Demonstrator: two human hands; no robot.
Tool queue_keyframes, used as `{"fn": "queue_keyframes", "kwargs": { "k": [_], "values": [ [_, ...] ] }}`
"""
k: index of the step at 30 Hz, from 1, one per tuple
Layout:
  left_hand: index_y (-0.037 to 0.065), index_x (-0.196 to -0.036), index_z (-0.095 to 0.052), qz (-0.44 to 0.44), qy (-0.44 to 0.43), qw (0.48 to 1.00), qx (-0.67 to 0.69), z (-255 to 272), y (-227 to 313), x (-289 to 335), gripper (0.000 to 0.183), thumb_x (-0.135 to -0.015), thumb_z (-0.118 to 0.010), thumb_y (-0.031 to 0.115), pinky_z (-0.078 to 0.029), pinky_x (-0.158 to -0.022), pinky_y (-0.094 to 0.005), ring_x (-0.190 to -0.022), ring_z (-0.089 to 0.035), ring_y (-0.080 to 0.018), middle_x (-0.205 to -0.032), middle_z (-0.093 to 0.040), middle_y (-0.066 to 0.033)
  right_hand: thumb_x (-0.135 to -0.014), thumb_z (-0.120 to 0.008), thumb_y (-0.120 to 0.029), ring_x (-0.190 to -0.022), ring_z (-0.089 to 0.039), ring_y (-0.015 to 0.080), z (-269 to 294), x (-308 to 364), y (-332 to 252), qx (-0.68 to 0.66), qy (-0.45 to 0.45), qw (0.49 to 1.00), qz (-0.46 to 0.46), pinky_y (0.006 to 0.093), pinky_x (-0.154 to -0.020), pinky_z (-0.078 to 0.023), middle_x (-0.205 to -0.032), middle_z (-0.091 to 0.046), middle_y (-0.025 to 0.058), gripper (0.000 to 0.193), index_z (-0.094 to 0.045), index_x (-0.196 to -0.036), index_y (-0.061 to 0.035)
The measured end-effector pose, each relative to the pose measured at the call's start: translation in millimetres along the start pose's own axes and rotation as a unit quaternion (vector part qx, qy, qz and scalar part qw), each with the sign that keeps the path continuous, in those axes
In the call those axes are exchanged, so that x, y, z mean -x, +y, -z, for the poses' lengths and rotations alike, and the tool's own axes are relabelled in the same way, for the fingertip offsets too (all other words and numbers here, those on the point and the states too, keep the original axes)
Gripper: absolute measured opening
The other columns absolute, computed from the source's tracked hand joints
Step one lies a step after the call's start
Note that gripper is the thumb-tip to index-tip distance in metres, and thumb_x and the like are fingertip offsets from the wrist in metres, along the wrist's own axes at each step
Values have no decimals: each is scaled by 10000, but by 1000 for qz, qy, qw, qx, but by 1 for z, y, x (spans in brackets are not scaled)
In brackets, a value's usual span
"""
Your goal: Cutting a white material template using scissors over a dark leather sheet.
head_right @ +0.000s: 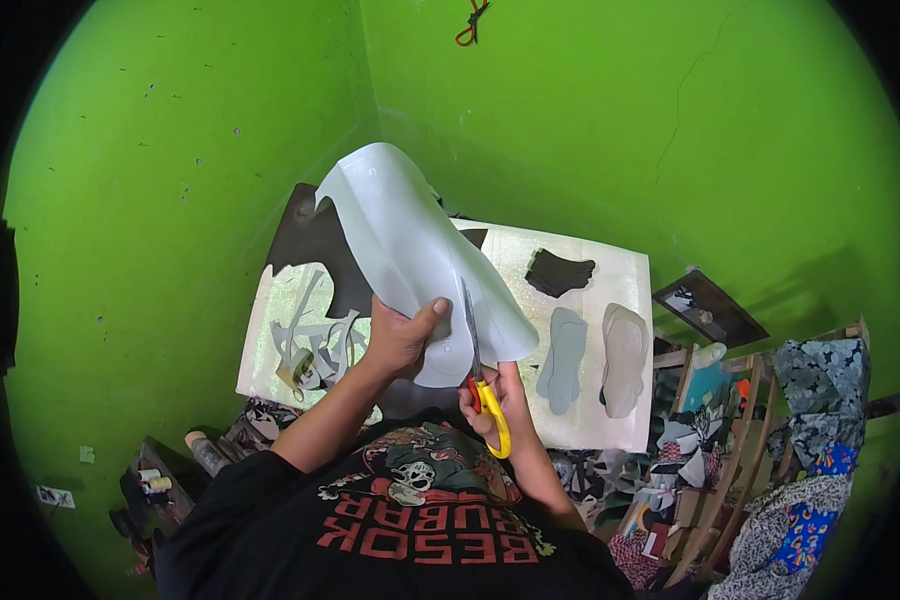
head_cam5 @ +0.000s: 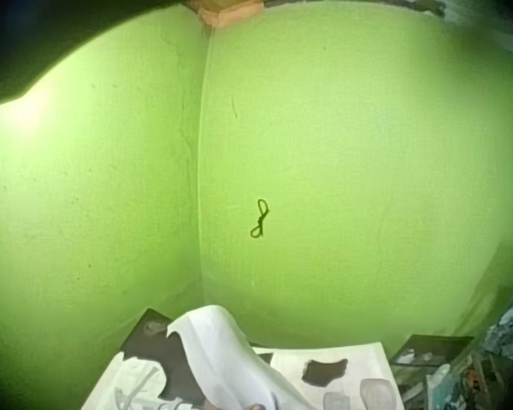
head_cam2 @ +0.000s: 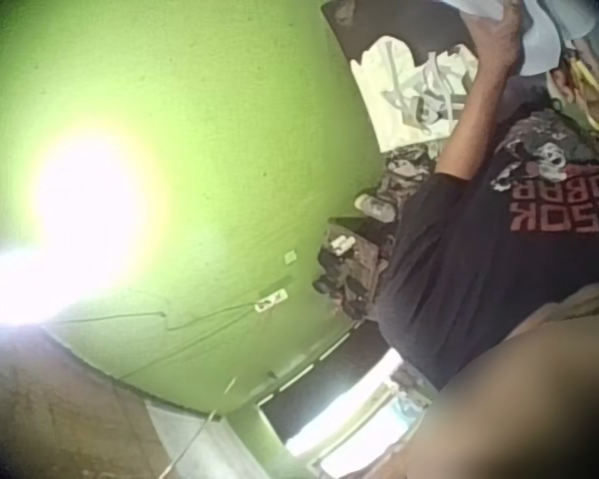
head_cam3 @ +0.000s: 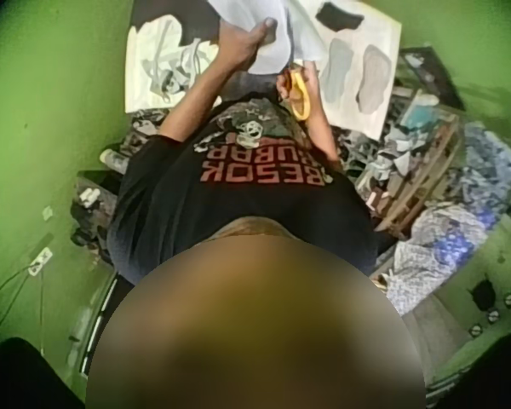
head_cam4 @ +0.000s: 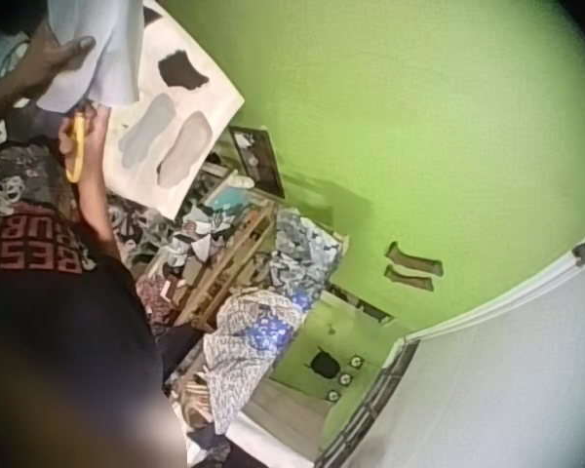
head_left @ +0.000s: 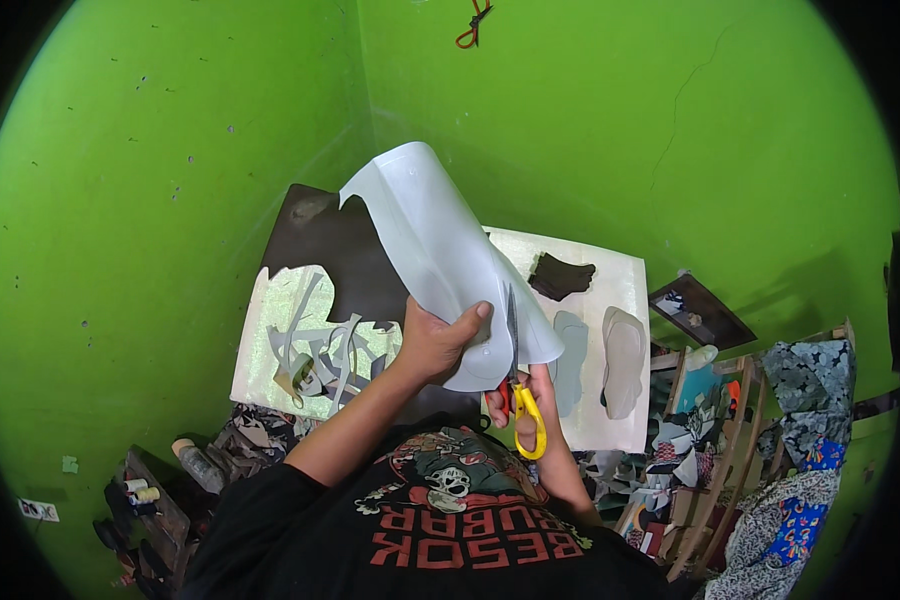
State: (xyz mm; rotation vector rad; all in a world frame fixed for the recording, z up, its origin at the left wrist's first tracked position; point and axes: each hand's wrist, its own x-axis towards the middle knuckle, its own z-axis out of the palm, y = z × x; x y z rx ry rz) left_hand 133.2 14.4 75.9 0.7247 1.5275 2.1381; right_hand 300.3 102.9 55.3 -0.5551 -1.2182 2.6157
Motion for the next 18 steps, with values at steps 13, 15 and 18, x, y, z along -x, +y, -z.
{"fn": "queue_keyframes", "kwargs": {
  "k": [13, 15, 18],
  "values": [
    [-2, -1235, -528, 20, 3, 1000, 2, -1, -3, 1, 494, -832, -766, 154, -498, -905, -346, -1002, -619, -180, -1102, -636, -92, -606, -906, -161, -707, -555, 132, 17, 2, -4, -34, -71, 997, -14, 227, -514, -422, -1099, -572, 85, 1113, -251, -1505, -112],
    [-7, -1115, -605, -13, 10, 1000, 4, -3, 3, 1, 331, -841, -744, 117, -518, -825, -320, -906, -632, -147, -995, -673, -72, -605, -907, -157, -704, -555, 134, 19, 1, -4, -33, -75, 996, -20, 228, -509, -420, -1086, -575, 89, 1107, -258, -1501, -116],
    [-6, -1116, -600, -10, 0, 1000, 17, -6, 6, 0, 336, -837, -744, 113, -517, -823, -319, -906, -629, -144, -997, -669, -70, -606, -908, -155, -684, -550, 138, 17, 3, -2, -48, -71, 996, -22, 231, -496, -412, -1059, -581, 99, 1094, -268, -1493, -123]
  ]
}}
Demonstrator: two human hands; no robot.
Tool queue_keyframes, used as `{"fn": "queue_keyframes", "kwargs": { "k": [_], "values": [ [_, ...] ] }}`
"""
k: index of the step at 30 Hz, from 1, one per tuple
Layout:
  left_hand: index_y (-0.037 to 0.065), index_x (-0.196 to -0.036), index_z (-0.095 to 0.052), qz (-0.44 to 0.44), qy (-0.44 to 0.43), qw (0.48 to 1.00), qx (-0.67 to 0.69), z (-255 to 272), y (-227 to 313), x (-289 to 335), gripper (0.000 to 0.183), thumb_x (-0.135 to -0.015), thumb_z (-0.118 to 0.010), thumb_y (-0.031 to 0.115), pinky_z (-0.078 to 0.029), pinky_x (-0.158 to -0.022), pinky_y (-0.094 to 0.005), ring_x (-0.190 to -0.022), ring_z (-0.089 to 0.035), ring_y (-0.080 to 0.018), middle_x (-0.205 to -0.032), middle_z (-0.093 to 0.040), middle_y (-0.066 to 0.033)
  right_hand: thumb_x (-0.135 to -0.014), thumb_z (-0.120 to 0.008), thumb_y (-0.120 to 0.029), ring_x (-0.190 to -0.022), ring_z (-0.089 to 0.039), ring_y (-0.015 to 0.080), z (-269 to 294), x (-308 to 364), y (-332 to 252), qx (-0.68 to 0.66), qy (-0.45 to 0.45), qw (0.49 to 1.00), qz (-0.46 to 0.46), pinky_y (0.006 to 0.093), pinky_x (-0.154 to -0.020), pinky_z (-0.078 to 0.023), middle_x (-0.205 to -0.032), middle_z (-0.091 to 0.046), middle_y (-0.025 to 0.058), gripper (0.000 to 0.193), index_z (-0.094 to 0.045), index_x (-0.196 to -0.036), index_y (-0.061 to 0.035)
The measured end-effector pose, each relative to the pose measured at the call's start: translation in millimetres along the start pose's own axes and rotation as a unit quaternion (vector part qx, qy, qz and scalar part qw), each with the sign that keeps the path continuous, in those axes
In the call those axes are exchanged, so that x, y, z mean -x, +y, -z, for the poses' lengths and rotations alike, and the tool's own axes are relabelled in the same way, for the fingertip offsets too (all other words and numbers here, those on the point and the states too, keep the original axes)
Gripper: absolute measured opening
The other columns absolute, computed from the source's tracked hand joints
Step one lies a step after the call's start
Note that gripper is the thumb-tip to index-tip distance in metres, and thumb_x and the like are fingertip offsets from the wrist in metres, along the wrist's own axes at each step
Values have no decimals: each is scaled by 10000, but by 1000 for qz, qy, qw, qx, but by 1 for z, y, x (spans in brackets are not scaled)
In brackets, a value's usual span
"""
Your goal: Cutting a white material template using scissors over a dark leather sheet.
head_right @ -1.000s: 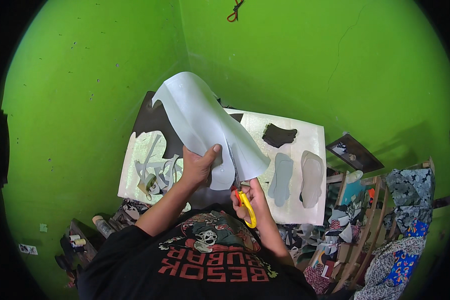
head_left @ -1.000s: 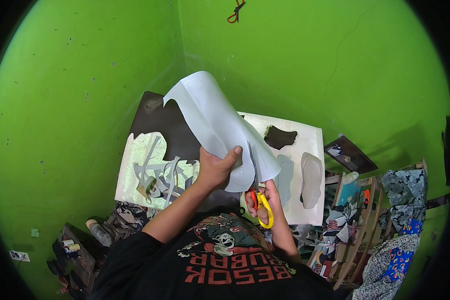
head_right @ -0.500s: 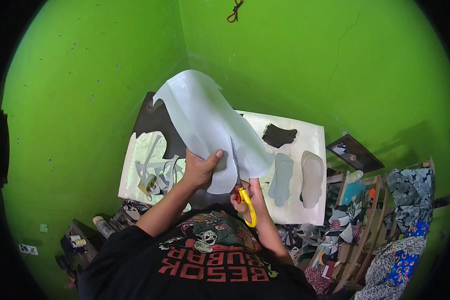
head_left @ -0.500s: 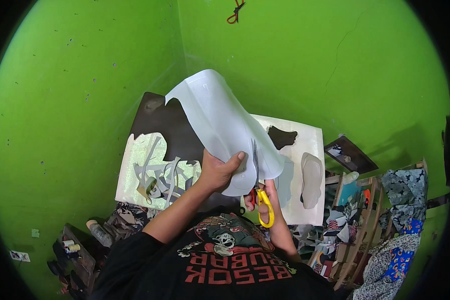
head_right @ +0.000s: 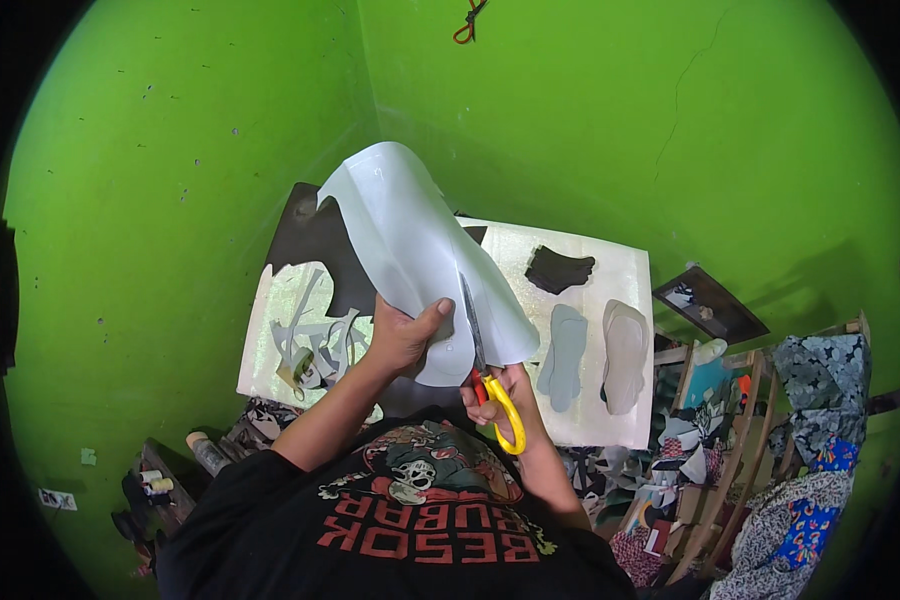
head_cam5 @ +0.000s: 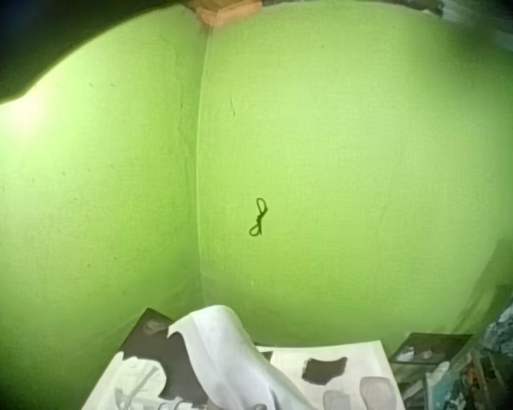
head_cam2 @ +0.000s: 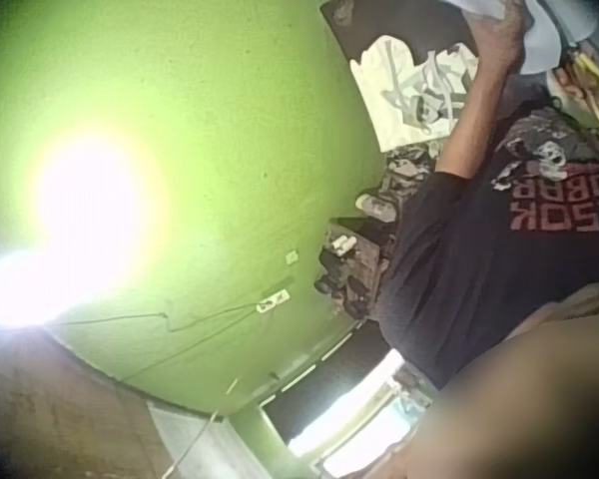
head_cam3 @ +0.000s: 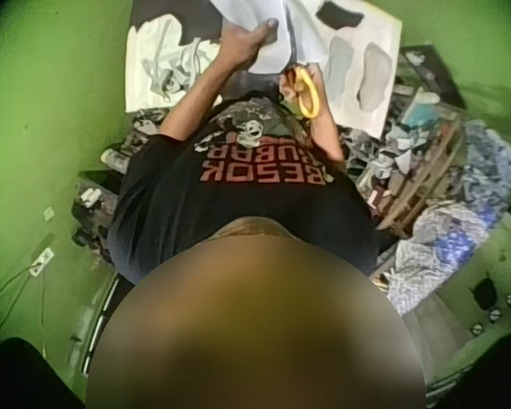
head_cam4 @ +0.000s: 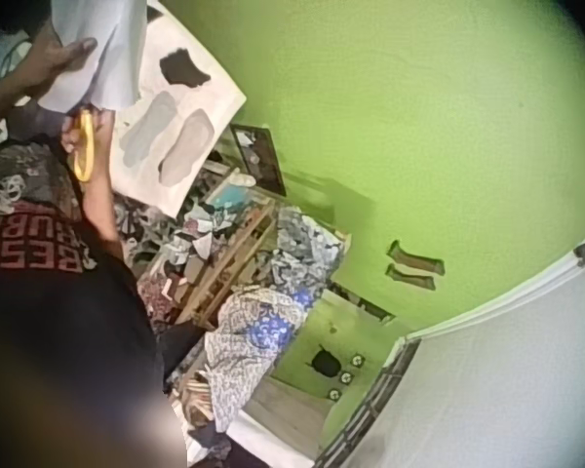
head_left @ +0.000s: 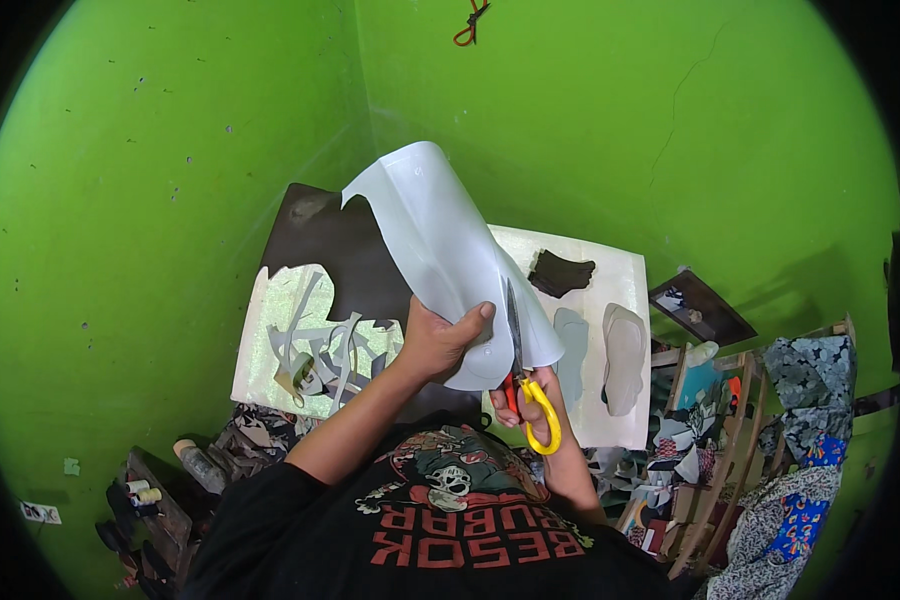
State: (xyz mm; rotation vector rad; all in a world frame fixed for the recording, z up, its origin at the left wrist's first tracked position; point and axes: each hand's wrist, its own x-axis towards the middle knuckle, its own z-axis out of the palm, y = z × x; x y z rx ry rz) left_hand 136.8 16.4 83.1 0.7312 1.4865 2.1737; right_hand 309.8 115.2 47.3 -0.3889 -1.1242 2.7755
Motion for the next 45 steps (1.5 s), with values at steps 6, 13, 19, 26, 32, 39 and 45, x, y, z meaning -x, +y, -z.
{"fn": "queue_keyframes", "kwargs": {
  "k": [6, 13, 19, 26, 32, 39, 45],
  "values": [
    [-5, -1131, -590, 0, 2, 1000, 7, 0, -1, 0, 345, -835, -735, 95, -515, -818, -315, -905, -625, -141, -1003, -664, -65, -635, -905, -376, -446, -448, 111, -22, -2, -2, 49, 42, 997, 29, 228, -414, -343, -733, -572, 83, 1042, -324, -1460, -118],
    [18, -1253, -511, 30, -18, 999, -9, 5, -7, 2, 505, -823, -759, 114, -490, -911, -336, -1021, -603, -170, -1118, -617, -76, -618, -869, -113, -516, -475, 125, -13, 0, -2, -14, 10, 1000, 2, 240, -454, -383, -862, -584, 117, 1029, -286, -1466, -115],
    [1, -1195, -555, 23, -15, 998, 63, -6, -9, 8, 409, -838, -734, 91, -504, -839, -309, -938, -606, -134, -1044, -641, -49, -639, -902, -236, -503, -460, 114, -6, -3, 5, -8, 3, 1000, 23, 240, -476, -372, -827, -585, 104, 1004, -306, -1435, -102],
    [8, -1197, -556, 30, -34, 998, 49, -3, -6, 6, 401, -840, -725, 74, -504, -835, -305, -938, -604, -125, -1040, -639, -41, -681, -748, -90, -466, -438, 124, -2, -1, 2, -20, 12, 1000, 1, 246, -443, -377, -795, -582, 116, 850, -319, -1415, -104],
    [9, -1182, -566, 26, -43, 998, 33, -1, -8, 4, 384, -834, -719, 64, -504, -833, -301, -933, -605, -122, -1029, -641, -39, -679, -614, -11, -445, -428, 128, -6, 0, -1, -4, 34, 999, -11, 246, -415, -368, -779, -573, 129, 793, -319, -1409, -107],
    [9, -1200, -557, 51, -71, 995, 40, 1, -6, 3, 413, -826, -721, 68, -497, -853, -302, -965, -598, -120, -1056, -634, -39, -681, -678, -23, -453, -437, 124, -2, -3, 4, -23, 18, 1000, 1, 241, -423, -367, -789, -579, 111, 795, -322, -1387, -100],
    [7, -1231, -548, 56, -85, 994, 36, -1, -11, 4, 438, -833, -715, 82, -483, -888, -305, -993, -591, -118, -1081, -629, -39, -678, -896, -289, -469, -432, 111, -7, -8, 4, -38, 13, 999, 33, 244, -450, -356, -830, -606, 100, 946, -299, -1386, -96]
  ]
}}
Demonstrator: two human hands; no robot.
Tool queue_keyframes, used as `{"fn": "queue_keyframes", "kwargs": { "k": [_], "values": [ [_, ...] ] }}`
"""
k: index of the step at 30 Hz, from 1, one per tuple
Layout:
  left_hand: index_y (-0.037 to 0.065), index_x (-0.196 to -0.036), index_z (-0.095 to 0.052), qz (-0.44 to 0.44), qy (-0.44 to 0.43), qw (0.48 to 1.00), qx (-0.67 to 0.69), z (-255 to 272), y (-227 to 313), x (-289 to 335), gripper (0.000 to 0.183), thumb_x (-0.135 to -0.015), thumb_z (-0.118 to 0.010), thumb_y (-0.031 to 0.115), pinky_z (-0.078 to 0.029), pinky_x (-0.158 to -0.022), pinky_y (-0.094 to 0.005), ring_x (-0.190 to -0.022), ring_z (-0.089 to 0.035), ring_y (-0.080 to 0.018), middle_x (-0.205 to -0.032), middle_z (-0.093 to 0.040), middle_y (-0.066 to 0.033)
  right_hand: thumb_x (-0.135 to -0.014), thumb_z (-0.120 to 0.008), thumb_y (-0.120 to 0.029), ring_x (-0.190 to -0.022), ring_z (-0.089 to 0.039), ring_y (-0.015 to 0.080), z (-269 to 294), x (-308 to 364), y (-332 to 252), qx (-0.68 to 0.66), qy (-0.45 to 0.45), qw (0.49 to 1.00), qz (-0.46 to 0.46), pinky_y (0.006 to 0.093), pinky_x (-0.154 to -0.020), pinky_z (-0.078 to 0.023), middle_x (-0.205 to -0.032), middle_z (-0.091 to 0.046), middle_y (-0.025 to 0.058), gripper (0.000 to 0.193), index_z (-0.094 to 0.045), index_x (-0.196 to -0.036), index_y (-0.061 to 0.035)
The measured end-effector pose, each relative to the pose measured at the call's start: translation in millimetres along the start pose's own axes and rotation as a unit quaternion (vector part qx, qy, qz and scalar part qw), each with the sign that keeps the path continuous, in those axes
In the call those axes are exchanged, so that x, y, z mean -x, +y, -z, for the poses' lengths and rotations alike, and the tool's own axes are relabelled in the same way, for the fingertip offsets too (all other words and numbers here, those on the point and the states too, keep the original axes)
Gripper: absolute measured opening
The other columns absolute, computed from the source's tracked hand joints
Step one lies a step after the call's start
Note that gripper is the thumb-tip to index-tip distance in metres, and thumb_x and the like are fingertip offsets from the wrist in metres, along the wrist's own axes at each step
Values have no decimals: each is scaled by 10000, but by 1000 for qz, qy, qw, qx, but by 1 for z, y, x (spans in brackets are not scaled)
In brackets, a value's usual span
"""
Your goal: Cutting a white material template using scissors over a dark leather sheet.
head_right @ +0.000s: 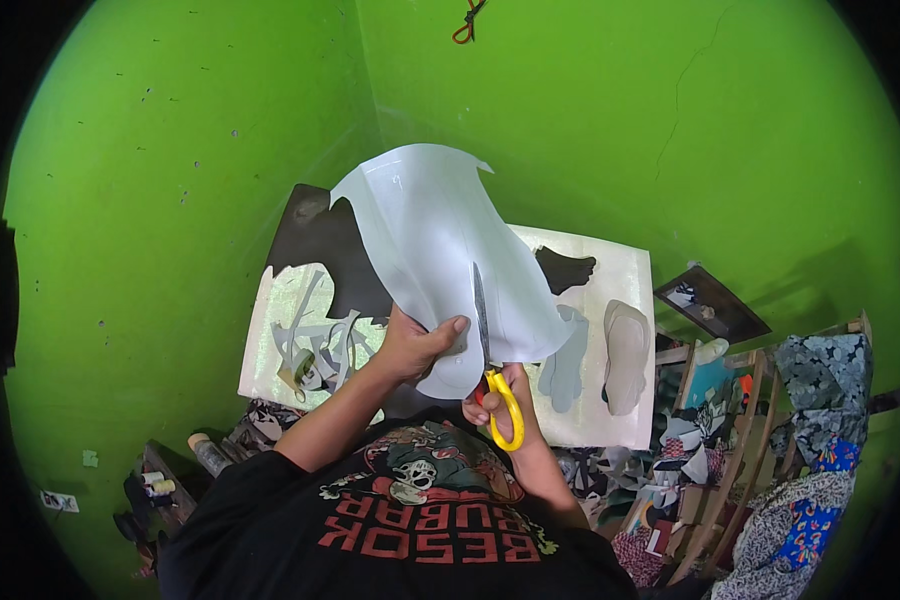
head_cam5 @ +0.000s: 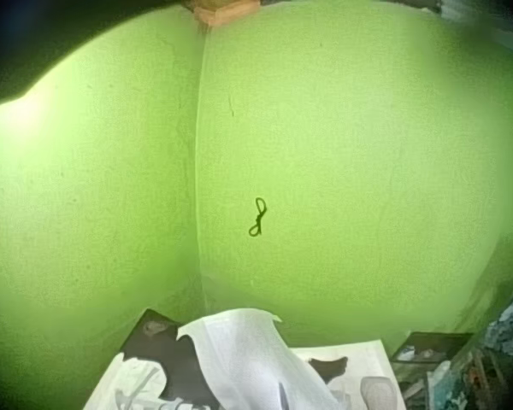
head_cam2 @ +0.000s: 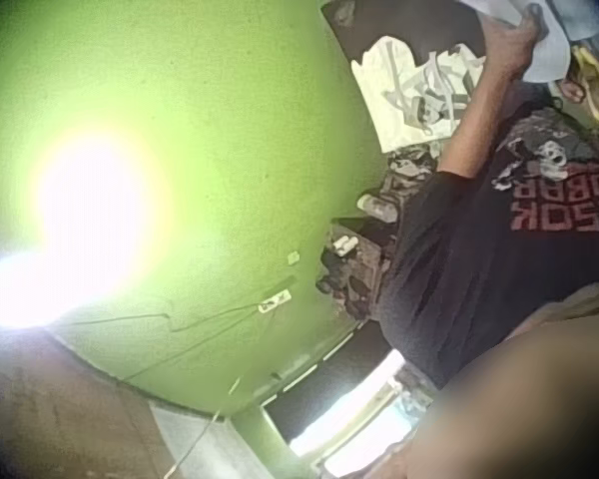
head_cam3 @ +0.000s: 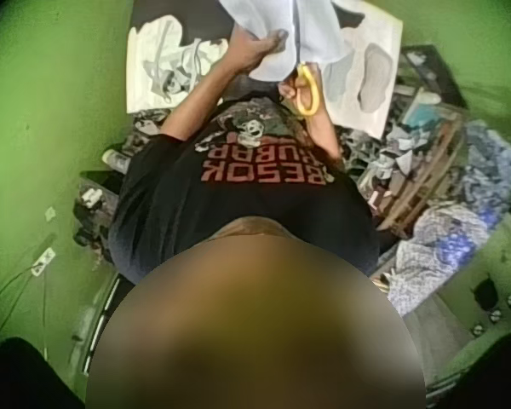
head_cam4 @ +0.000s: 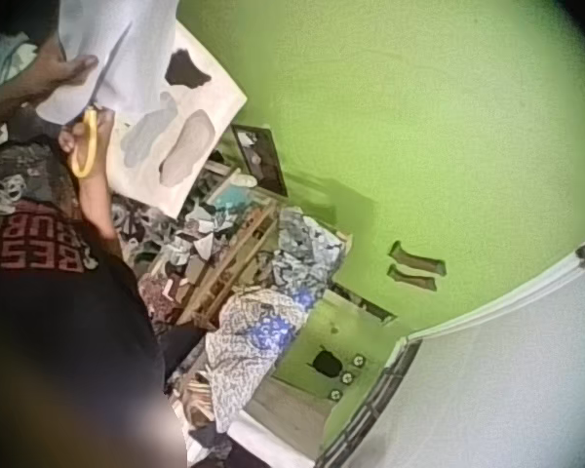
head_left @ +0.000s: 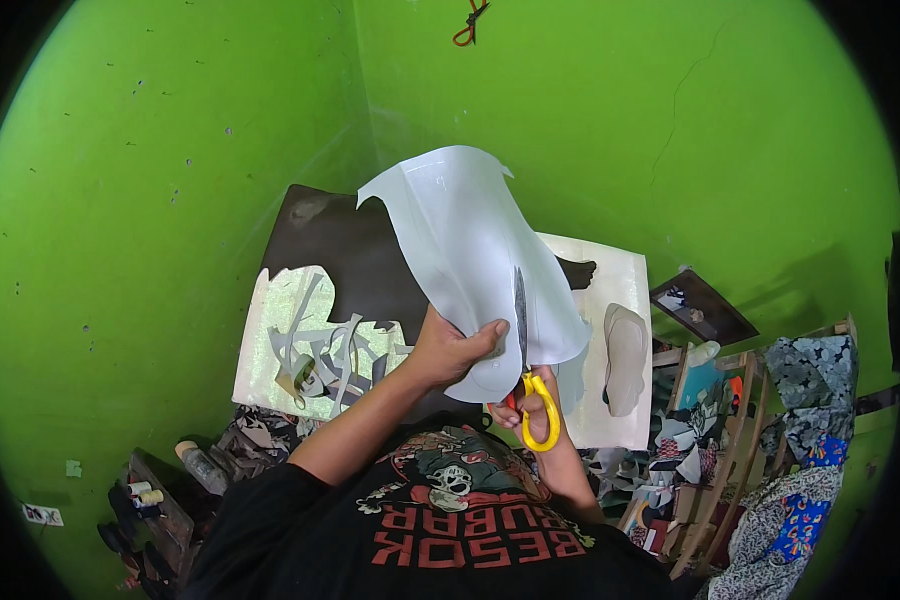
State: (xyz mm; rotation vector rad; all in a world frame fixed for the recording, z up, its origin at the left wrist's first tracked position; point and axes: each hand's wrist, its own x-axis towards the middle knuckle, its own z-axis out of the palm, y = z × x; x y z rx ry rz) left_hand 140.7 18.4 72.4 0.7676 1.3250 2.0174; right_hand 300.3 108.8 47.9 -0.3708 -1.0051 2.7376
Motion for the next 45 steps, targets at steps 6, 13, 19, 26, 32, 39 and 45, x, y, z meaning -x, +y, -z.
{"fn": "queue_keyframes", "kwargs": {
  "k": [6, 13, 19, 26, 32, 39, 45],
  "values": [
    [10, -1216, -555, -7, 3, 1000, 10, -2, 3, -2, 422, -831, -714, 77, -483, -876, -300, -981, -587, -114, -1067, -627, -31, -664, -919, -344, -465, -435, 103, 0, 0, 0, 7, 8, 1000, -6, 238, -444, -353, -823, -614, 91, 975, -308, -1382, -97],
    [18, -1190, -567, -6, 14, 1000, 5, -2, 0, -2, 396, -825, -712, 72, -481, -853, -295, -954, -582, -108, -1044, -624, -26, -683, -904, -287, -429, -448, 113, 4, 0, -4, 15, 15, 1000, -18, 243, -408, -369, -746, -607, 107, 908, -338, -1365, -90],
    [22, -1217, -540, 6, -9, 1000, -14, 2, -2, -2, 437, -826, -727, 81, -483, -869, -300, -976, -584, -119, -1066, -614, -30, -705, -851, -167, -467, -468, 116, 19, -1, 5, 12, 0, 1000, 2, 244, -425, -385, -804, -613, 125, 792, -367, -1320, -46],
    [12, -1205, -565, -15, -37, 998, -40, -1, -3, 0, 414, -827, -718, 81, -483, -878, -305, -968, -575, -110, -1050, -624, -32, -713, -890, -293, -489, -437, 101, 11, -1, 2, 4, 4, 1000, -2, 231, -455, -367, -830, -582, 49, 803, -382, -1288, -57],
    [10, -1218, -560, -4, -39, 999, -22, 0, -5, 1, 425, -830, -719, 82, -482, -885, -308, -981, -572, -113, -1062, -621, -36, -687, -908, -374, -491, -426, 88, 8, 2, 0, 10, 33, 999, 2, 228, -458, -357, -800, -552, 18, 861, -384, -1298, -69],
    [4, -1231, -552, 6, -48, 998, -26, 1, -4, 1, 425, -843, -707, 82, -485, -885, -310, -989, -578, -118, -1078, -625, -43, -667, -922, -358, -458, -420, 95, 4, 0, -6, 13, 33, 999, -30, 228, -437, -350, -736, -542, 10, 813, -432, -1246, -66],
    [5, -1238, -548, 15, -43, 999, -10, 0, -4, 2, 431, -845, -709, 82, -484, -888, -308, -993, -577, -118, -1086, -622, -44, -665, -921, -335, -458, -424, 94, 10, -2, -5, 12, 12, 999, -38, 230, -436, -357, -741, -553, 11, 787, -456, -1237, -59]
  ]
}}
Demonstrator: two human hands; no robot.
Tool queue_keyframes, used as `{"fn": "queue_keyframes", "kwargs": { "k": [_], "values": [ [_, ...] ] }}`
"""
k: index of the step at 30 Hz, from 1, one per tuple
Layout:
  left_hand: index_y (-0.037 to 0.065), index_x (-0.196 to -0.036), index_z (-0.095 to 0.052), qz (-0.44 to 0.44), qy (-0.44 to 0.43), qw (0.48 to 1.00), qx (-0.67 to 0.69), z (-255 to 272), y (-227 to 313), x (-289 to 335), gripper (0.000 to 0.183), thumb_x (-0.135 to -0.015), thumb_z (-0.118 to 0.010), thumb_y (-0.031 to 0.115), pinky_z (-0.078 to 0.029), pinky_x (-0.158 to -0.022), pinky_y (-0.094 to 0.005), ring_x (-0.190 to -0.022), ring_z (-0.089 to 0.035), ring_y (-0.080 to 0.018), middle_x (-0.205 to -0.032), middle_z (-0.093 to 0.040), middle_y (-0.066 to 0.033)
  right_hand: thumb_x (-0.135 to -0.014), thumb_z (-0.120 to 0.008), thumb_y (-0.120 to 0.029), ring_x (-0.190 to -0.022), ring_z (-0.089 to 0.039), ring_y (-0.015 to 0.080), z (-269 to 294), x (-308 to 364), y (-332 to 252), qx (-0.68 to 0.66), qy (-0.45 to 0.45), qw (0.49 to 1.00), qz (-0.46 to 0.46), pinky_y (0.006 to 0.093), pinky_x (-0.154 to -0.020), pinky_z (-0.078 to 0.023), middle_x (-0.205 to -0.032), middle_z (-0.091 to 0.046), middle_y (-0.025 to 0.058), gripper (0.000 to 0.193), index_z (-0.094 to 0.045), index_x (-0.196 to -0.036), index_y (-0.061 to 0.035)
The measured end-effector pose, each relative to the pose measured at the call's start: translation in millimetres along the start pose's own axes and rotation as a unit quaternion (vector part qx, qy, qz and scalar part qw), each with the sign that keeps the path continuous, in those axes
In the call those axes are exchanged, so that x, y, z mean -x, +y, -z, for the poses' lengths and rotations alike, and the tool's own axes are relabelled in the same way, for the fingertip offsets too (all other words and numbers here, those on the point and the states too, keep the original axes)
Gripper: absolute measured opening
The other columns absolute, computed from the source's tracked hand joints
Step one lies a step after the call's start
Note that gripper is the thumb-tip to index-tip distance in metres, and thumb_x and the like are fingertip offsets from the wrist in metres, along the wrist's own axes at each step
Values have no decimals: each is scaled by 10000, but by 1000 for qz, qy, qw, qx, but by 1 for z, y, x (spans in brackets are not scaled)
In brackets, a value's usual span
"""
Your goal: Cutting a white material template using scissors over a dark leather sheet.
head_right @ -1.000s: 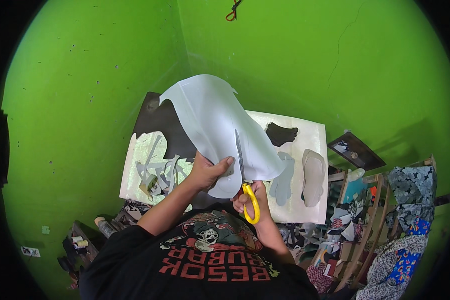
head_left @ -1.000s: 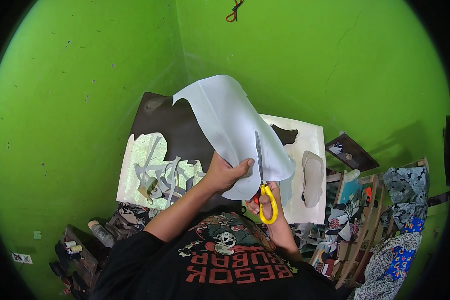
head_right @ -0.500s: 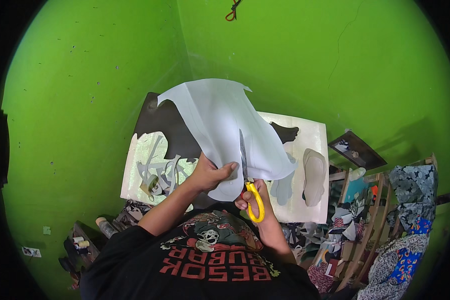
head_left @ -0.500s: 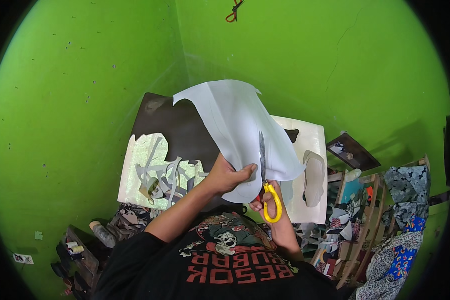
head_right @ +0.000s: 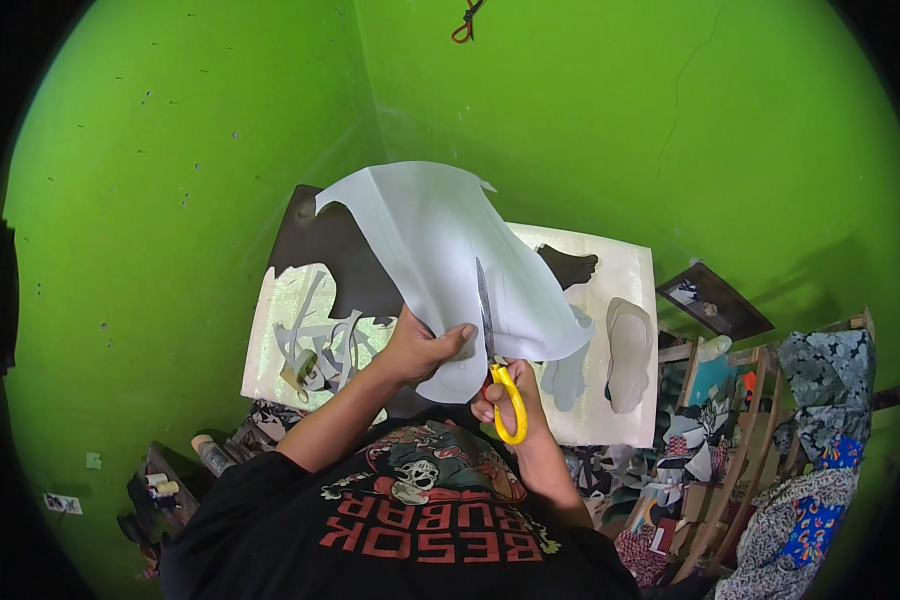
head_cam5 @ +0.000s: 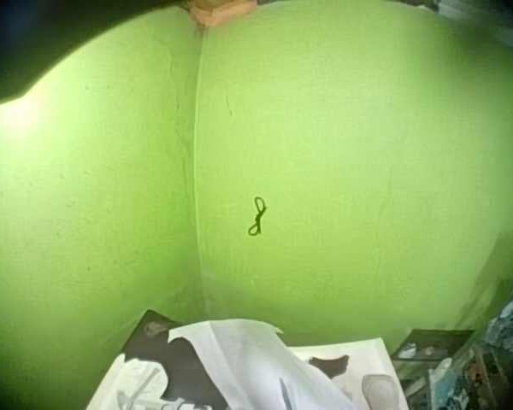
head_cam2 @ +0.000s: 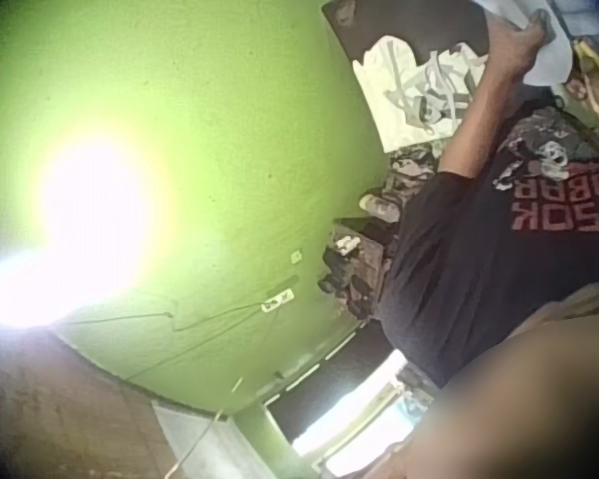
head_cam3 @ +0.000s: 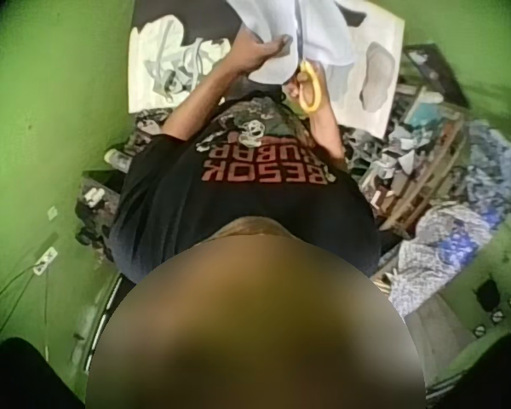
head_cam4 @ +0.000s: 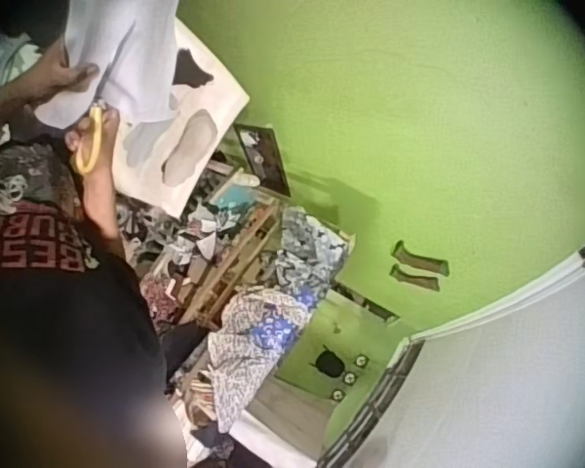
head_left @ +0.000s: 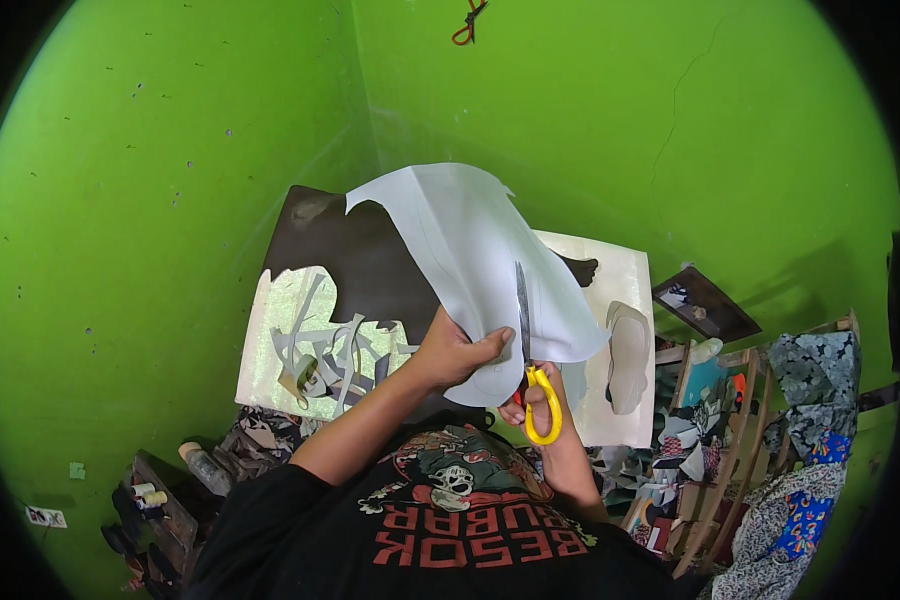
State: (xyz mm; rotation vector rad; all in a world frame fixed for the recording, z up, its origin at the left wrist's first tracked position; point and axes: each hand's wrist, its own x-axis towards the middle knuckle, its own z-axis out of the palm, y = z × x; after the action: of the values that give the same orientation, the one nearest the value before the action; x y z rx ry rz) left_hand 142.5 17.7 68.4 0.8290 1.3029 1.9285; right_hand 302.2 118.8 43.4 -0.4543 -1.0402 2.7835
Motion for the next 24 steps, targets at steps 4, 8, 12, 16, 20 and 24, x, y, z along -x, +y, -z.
{"fn": "queue_keyframes", "kwargs": {
  "k": [4, 8, 12, 16, 20, 24],
  "values": [
    [6, -1237, -549, 2, 4, 1000, 3, -2, 3, 0, 430, -845, -709, 80, -484, -892, -308, -994, -576, -116, -1087, -622, -43, -690, -895, -269, -486, -444, 96, -8, 1, 0, -6, 28, 999, 19, 234, -448, -373, -723, -549, 7, 725, -469, -1231, -43],
    [15, -1245, -531, 7, -11, 1000, -4, 1, 1, 0, 451, -834, -711, 67, -471, -900, -305, -1002, -562, -108, -1091, -603, -32, -725, -845, -230, -500, -452, 92, -6, 0, 6, 10, 3, 999, 31, 233, -457, -378, -702, -538, 1, 678, -459, -1249, -39],
    [22, -1256, -506, -1, -32, 999, -16, 1, -6, 3, 482, -824, -716, 60, -465, -906, -308, -1017, -551, -113, -1102, -581, -29, -754, -773, -215, -488, -445, 84, -10, 1, 10, 0, 14, 997, 75, 228, -458, -376, -686, -520, -4, 607, -462, -1244, -37],
    [21, -1256, -504, 21, -30, 999, 2, -2, -2, 5, 485, -822, -717, 62, -465, -905, -308, -1020, -550, -116, -1103, -581, -32, -757, -749, -223, -476, -438, 83, -15, 1, 10, 6, 38, 996, 84, 228, -451, -370, -656, -501, -8, 554, -488, -1205, -30],
    [19, -1258, -502, 12, -31, 999, 1, -2, -4, 5, 487, -822, -717, 64, -460, -912, -307, -1021, -549, -115, -1105, -580, -32, -753, -753, -234, -472, -460, 87, -5, 1, 15, 19, 44, 996, 81, 231, -449, -387, -639, -508, -4, 549, -496, -1190, -23],
    [17, -1256, -509, 11, -34, 999, -8, -1, -1, 5, 487, -820, -721, 68, -453, -919, -307, -1021, -545, -113, -1110, -578, -27, -723, -798, -251, -473, -502, 96, 0, -1, 15, 49, 51, 995, 72, 235, -453, -420, -638, -532, 0, 610, -495, -1197, -17]
  ]
}}
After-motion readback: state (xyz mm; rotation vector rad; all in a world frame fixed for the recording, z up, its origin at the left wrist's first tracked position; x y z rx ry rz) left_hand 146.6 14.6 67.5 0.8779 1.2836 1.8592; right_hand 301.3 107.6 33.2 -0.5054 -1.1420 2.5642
